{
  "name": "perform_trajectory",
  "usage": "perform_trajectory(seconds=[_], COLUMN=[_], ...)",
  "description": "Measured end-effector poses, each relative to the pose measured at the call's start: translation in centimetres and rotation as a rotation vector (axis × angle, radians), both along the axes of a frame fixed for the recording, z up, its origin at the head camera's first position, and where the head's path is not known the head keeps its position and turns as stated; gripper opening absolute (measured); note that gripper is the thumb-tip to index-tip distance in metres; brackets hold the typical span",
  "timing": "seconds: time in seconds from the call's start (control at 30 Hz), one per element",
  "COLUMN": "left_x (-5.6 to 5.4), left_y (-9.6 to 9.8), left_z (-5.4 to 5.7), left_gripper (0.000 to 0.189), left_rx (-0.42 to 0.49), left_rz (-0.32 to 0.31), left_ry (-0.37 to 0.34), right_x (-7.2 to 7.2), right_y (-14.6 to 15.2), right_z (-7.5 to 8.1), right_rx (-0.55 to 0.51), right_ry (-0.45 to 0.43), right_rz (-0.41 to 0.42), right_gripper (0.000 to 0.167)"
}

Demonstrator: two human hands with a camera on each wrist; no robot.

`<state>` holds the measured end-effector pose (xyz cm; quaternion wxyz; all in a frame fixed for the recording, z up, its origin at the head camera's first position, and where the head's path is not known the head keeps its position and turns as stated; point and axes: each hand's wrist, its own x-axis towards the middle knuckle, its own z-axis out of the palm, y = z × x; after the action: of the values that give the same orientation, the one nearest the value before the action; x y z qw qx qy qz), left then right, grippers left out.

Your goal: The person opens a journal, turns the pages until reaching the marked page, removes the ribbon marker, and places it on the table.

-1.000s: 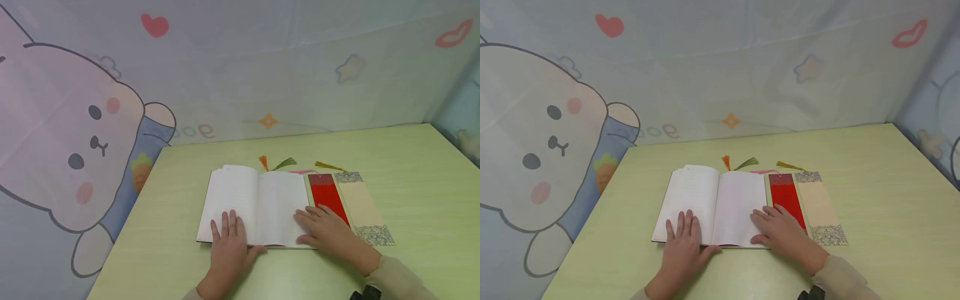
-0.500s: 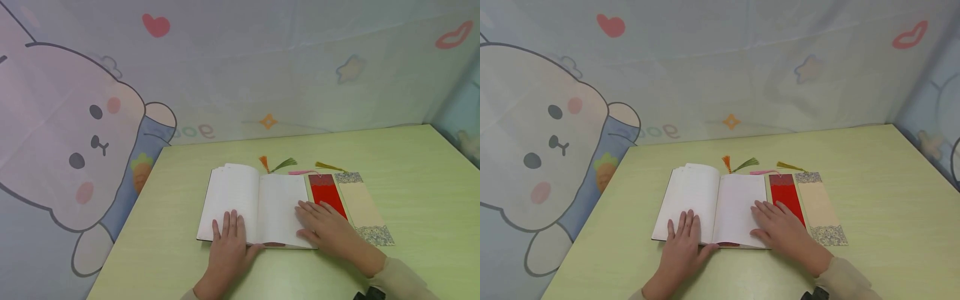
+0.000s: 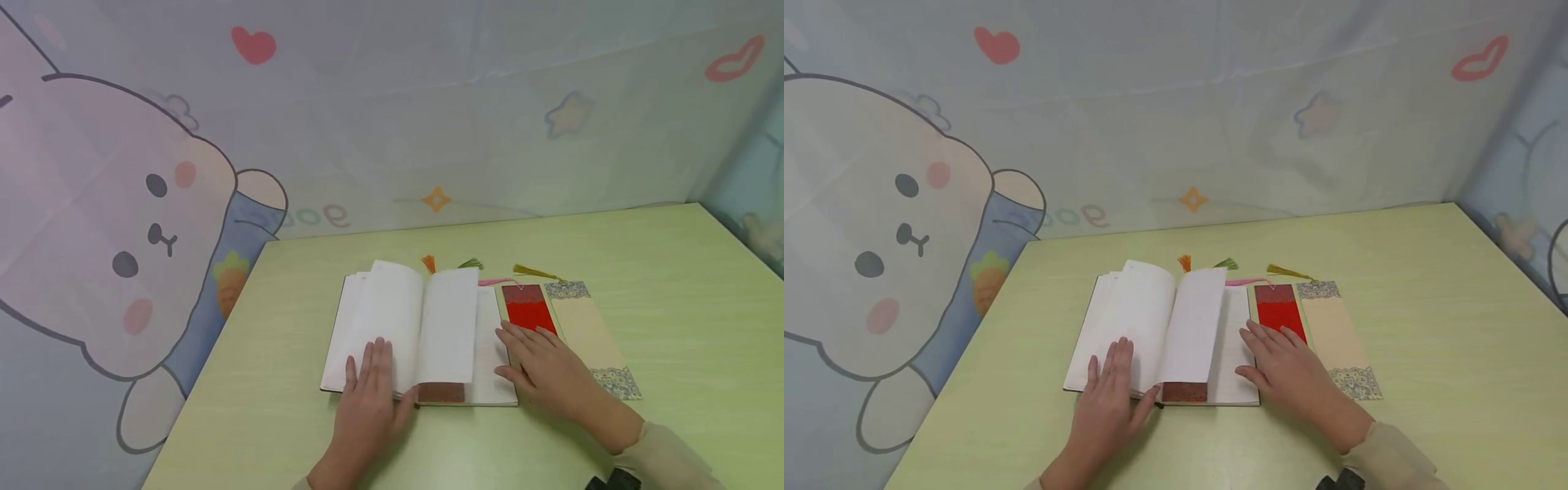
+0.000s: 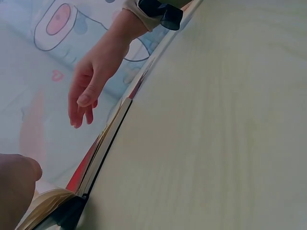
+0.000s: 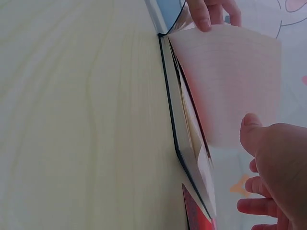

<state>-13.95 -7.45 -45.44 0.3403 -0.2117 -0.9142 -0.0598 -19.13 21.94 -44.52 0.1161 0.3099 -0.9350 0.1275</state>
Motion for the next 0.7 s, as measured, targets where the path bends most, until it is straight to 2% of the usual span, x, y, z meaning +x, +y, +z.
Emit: perform_trajectory(seconds=[0.23, 0.37, 0.43, 0.53, 0.7], left_x=[-0.3, -0.4, -0.4, -0.4, 0.0], left_y=[-0.3, -0.4, -0.5, -0.7, -1.0], left_z=[0.4, 0.5, 0.5, 0.5, 0.6], left_gripper=[0.067, 0.079, 0.083, 0.086, 0.086], left_rx=[0.059, 0.127, 0.125, 0.079, -0.039], left_rz=[-0.006, -0.009, 0.007, 0.047, 0.113], left_ry=[0.064, 0.064, 0.065, 0.034, -0.106], right_x=[0.1, 0.1, 0.0, 0.0, 0.0], right_y=[-0.2, -0.3, -0.4, -0.6, -1.4], right_z=[0.1, 0.0, 0.0, 0.0, 0.2], right_rx=[0.008, 0.023, 0.027, 0.034, 0.028], right_ry=[-0.035, -0.039, -0.043, -0.054, -0.089], right_rz=[-0.019, -0.018, -0.015, -0.011, -0.006], right_gripper=[0.062, 0.062, 0.062, 0.061, 0.06])
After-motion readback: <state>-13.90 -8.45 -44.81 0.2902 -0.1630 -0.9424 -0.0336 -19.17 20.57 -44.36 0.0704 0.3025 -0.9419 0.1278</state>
